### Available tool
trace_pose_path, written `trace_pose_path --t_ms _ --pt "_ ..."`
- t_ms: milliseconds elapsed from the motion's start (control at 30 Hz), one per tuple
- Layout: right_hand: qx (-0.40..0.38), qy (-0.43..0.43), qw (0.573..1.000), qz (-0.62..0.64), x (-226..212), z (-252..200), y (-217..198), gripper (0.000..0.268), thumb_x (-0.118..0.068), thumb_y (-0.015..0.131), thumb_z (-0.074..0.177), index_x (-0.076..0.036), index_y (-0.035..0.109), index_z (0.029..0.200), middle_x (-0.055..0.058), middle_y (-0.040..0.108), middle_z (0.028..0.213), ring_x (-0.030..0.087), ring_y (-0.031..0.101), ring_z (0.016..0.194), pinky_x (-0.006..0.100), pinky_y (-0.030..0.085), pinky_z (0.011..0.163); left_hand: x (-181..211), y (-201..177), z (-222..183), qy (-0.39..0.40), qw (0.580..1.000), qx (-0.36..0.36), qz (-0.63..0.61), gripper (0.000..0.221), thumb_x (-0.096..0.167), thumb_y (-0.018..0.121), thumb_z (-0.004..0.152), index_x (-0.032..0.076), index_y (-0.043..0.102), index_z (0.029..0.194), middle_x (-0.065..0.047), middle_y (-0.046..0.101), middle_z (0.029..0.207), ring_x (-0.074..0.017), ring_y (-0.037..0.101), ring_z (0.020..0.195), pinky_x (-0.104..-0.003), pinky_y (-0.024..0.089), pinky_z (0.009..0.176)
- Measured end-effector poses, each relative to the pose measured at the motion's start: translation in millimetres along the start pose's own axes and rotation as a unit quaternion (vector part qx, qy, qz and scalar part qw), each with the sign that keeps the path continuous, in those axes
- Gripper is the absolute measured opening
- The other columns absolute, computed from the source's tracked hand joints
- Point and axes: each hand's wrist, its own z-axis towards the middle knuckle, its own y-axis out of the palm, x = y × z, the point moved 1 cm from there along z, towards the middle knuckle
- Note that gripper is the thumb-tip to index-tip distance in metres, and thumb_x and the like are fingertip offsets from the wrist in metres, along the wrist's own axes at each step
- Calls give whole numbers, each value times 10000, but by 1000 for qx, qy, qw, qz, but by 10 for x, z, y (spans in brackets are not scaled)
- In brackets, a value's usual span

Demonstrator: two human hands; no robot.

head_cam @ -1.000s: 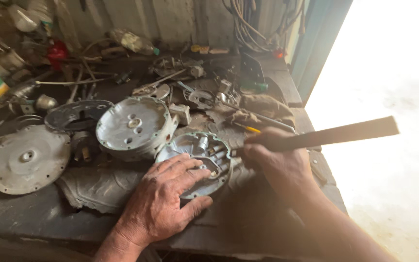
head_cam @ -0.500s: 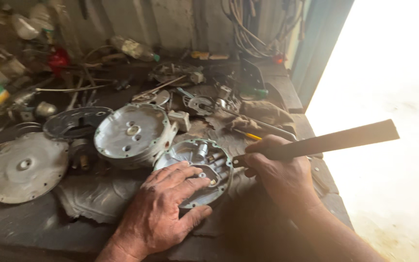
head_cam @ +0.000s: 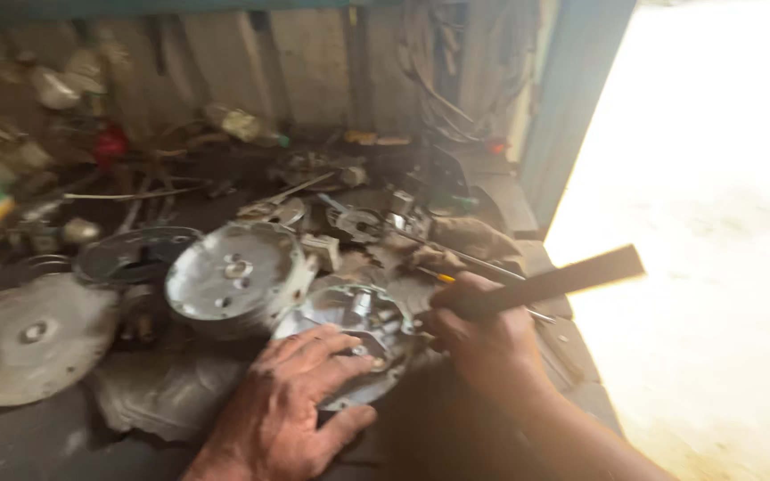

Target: The person uses a hammer and punch to drive out pins from a circular metal housing, then flips the housing and uses a screwdriver to pry out a gasket. The person wipes the housing with a cloth and continues to remove components.

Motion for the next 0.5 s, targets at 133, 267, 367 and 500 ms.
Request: trace_pose_path --t_ms 133,267,367,500 --pt "-5 -42 995 -94 -52 131 -1 97 -83 728 754 -45 763 836 83 746 725 194 723 665 353 571 606 -105 1 6 -28 999 -36 1 554 451 782 799 117 745 1240 -151 648 1380 -415 501 1367 -521 362 1086" --pt "20 -28 991 -126 -31 158 67 116 -134 693 757 -66 759 824 96 758 728 233 746 708 388 578 665 -80 -21 2 28 1000 -5 8 574 519 766 860 70 737 1215 -190 650 1340 -442 534 1308 -546 390 1059" --pt "23 -124 982 -141 14 148 152 125 -174 694 762 -78 714 839 98 735 749 268 718 742 399 564 686 -30 -102 104 -109 988 5 -105 532 544 635 941 118 708 1252 -120 633 1429 -291 719 1199 -386 623 904" --pt "36 -72 983 -165 121 60 102 108 -165 689 775 -86 698 847 117 725 779 313 700 778 418 551 710 -54 -156 613 -159 985 60 17 464 440 586 916 102 708 1211 -142 669 1323 -347 669 1186 -440 527 996"
